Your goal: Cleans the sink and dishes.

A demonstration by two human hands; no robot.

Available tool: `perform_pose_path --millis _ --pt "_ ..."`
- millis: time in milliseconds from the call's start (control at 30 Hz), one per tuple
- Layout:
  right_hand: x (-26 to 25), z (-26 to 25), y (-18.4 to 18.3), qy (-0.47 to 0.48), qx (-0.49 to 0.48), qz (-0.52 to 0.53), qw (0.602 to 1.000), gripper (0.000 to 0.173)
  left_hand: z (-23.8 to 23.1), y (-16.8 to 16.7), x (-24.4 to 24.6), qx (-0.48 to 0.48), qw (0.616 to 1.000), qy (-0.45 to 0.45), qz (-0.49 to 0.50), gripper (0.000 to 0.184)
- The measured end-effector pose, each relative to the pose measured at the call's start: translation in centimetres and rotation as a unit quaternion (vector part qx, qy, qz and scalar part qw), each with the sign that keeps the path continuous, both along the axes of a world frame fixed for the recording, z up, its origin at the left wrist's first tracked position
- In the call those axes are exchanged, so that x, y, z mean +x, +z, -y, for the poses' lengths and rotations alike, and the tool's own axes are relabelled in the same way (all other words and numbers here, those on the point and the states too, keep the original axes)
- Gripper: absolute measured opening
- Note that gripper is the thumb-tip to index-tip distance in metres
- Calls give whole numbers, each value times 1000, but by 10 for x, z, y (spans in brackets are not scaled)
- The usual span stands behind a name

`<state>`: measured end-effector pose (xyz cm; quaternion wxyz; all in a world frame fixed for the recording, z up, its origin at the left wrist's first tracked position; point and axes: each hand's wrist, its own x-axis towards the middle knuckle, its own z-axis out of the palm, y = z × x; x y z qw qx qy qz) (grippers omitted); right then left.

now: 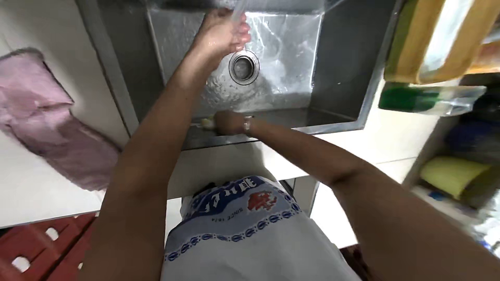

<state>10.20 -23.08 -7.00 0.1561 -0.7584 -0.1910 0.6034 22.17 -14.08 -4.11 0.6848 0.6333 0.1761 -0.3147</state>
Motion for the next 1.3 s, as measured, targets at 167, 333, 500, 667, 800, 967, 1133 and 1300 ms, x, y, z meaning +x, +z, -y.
perform_pose_path --millis 167,333,500,667,800,967,1133,1300 --pt "8 243 -78 -61 -245 87 964 40 -17 8 0 38 998 25 53 33" --pt "22 156 -105 -42 -180 30 982 42 0 1 -2 50 999 2 -21 40" --pt "17 36 -61 8 18 10 1000 32 3 6 -1 93 994 -41 38 37" --pt "22 254 -117 -54 -162 76 982 37 -71 -12 -68 248 930 -204 180 40" --pt "29 286 -116 -73 -272 72 957 39 -88 -16 -136 311 901 -303 2 49" --pt "18 217 -30 -127 -127 41 983 25 -88 -21 -177 391 865 -313 -5 66" --pt "31 301 -86 -45 -246 63 966 31 -81 -22 -185 437 852 -276 87 60" --pt "20 219 -89 -90 -149 57 983 25 -82 -22 -191 453 849 -249 111 55"
